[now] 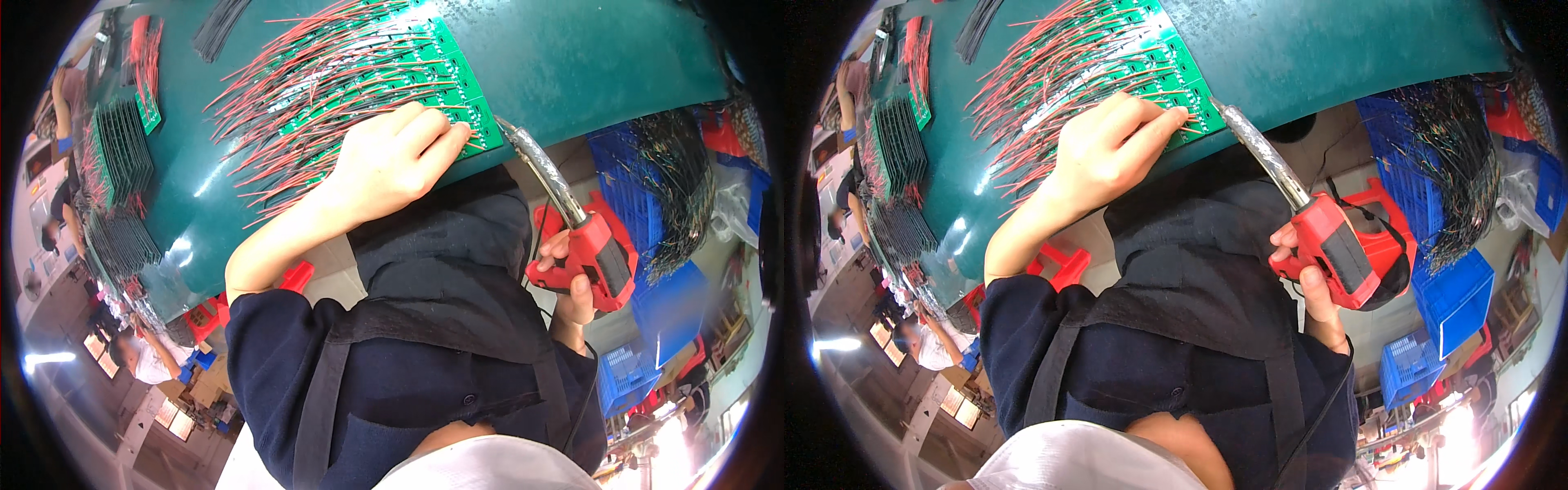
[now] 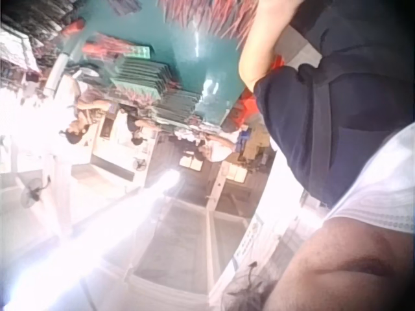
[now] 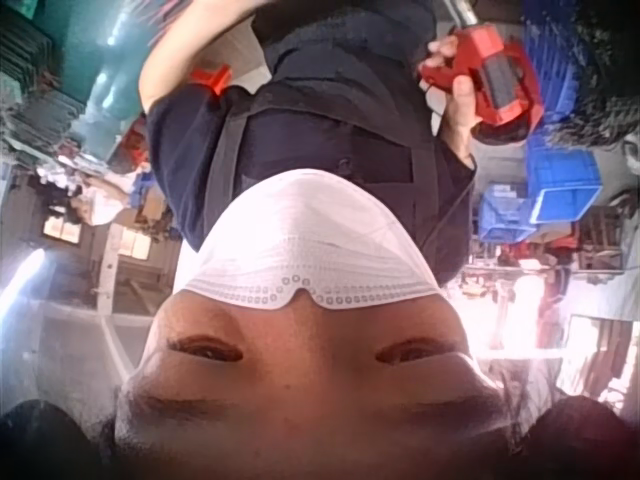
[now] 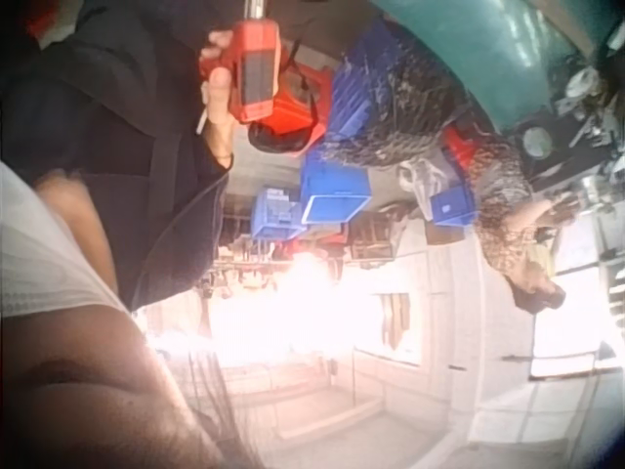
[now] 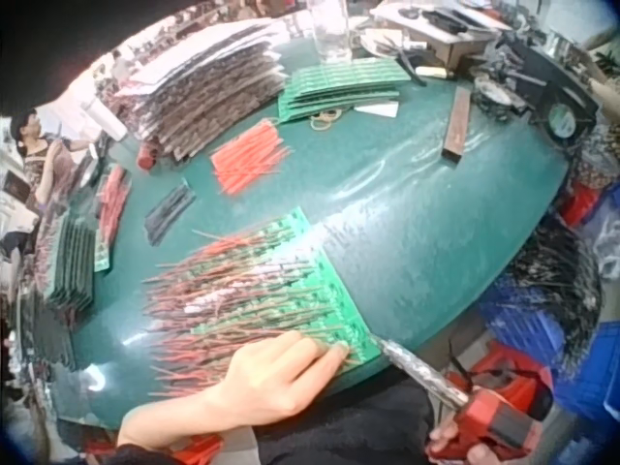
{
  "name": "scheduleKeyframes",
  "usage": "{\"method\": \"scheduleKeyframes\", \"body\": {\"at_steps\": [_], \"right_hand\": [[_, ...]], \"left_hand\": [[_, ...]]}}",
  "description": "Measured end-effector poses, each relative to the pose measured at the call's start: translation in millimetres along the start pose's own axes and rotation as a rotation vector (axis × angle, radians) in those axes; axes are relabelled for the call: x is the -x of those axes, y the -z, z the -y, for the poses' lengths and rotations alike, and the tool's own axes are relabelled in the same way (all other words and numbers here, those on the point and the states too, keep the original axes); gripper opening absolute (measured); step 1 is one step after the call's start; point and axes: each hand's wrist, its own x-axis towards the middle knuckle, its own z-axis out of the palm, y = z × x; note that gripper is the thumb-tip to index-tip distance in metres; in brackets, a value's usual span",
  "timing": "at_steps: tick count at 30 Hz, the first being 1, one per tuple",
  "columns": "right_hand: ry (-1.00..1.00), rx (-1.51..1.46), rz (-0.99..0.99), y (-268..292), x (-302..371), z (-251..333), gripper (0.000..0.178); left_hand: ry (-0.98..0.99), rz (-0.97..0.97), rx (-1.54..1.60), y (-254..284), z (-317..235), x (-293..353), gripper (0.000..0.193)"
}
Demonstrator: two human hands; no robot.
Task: Soldering wires onto a series of small green circuit boards at a factory workbench.
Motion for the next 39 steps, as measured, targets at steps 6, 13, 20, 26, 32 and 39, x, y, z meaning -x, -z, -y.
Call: {"method": "scheduleKeyframes", "body": {"at_steps": [6,13,20,26,32,39], "right_hand": [[0.003,0.001,-0.044,-6,-4,7,0.053],[0.24,-0.066,-0.064,-9,-21,-8,0.042],[0.329,-0.082,-0.046,-23,-33,-7,0.044],[0.377,-0.112,-0.002,-18,-38,-11,0.043],[0.37,-0.134,-0.013,-20,-45,-10,0.041],[0.384,-0.163,0.063,-39,-47,-10,0.042]], "left_hand": [[0.099,0.023,0.085,30,11,0,0.027],[0.354,-0.022,-0.04,58,109,-16,0.02],[0.327,-0.053,-0.082,4,186,-56,0.023],[0.442,-0.047,-0.226,33,181,-28,0.018],[0.661,0.081,-0.532,78,195,27,0.019],[0.708,0.092,-0.48,66,210,31,0.018]]}}
